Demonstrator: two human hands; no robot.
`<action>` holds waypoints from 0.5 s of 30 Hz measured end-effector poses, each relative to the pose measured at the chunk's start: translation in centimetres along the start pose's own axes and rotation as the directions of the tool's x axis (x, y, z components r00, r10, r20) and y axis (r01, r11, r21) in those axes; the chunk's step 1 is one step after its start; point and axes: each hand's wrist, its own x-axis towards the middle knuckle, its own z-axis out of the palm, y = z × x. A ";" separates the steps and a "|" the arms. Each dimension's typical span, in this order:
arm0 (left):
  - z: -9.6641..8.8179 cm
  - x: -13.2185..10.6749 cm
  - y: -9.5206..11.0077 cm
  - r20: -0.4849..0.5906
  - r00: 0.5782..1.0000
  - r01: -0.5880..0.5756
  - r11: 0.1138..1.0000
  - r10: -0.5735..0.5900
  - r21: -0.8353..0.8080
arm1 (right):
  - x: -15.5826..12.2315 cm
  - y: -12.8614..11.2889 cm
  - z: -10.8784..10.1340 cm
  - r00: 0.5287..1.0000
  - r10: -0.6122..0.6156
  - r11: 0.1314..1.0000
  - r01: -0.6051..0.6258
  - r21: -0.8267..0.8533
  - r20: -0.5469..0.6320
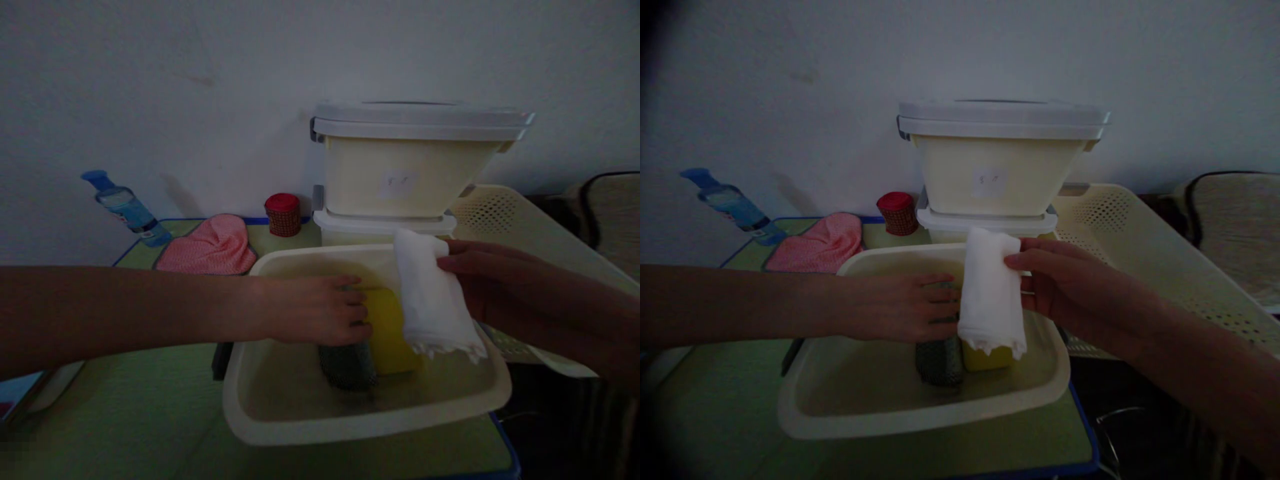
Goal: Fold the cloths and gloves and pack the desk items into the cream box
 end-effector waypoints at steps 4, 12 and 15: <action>-0.1 -0.4 0.5 0.048 0.998 0.039 0.999 -0.040 0.029 | 0.0 0.6 -0.6 0.989 0.108 0.980 -0.123 0.157 0.096; 1.5 -0.6 1.4 0.147 0.989 -0.025 0.996 0.012 0.086 | 1.1 1.0 -0.9 0.990 0.055 0.996 -0.063 0.059 0.131; 2.0 0.3 1.3 0.179 0.982 -0.072 0.993 0.054 0.097 | 0.9 0.9 -0.7 0.988 0.054 0.997 -0.061 0.044 0.145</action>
